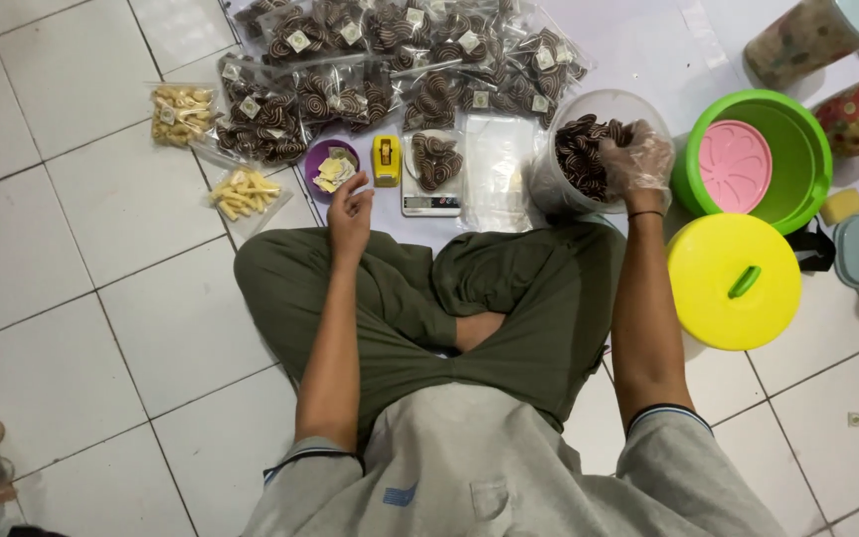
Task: Weighing chocolate cookies on a digital scale and placing them into small plastic bags for packaging.
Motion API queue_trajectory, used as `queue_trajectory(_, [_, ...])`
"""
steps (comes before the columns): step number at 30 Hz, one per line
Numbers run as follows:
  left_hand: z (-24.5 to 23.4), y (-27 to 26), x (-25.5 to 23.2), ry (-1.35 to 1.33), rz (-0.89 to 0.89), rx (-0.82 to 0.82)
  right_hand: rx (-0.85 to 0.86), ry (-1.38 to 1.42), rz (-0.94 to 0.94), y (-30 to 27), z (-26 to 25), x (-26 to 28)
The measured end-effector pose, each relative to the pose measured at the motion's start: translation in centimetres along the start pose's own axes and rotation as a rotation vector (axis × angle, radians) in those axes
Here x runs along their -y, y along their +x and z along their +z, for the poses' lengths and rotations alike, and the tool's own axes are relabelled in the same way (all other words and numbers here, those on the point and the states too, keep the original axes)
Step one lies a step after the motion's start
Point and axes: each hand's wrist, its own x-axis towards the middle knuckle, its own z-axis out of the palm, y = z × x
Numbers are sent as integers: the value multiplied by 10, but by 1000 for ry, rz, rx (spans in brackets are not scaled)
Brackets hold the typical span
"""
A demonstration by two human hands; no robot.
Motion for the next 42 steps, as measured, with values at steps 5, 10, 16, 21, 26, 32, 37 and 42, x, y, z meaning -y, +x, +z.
queue_trajectory(5, [3, -5, -8, -24, -4, -35, 145, 322, 62, -1, -9, -3])
queue_trajectory(10, [14, -4, -9, -61, -27, -4, 168, 707, 103, 1, 1, -17])
queue_trajectory(16, [27, -10, -6, -60, -46, 60, 105, 1177, 174, -16, -13, 31])
queue_trajectory(21, [39, -19, 0, -34, -48, 191, 364, 958, -21, -27, -23, 102])
queue_trajectory(26, [44, -24, -12, 37, -23, 222, 504, 298, -213, -1, 7, 156])
queue_trajectory(32, [44, -25, 15, 411, -21, 320, 631, -78, -219, 25, 49, 178])
queue_trajectory(37, [62, -6, 23, 569, -199, 410, 542, -677, -506, 82, 154, 119])
queue_trajectory(42, [87, 7, 31, 607, -197, 428, 702, -874, -821, 132, 220, 92])
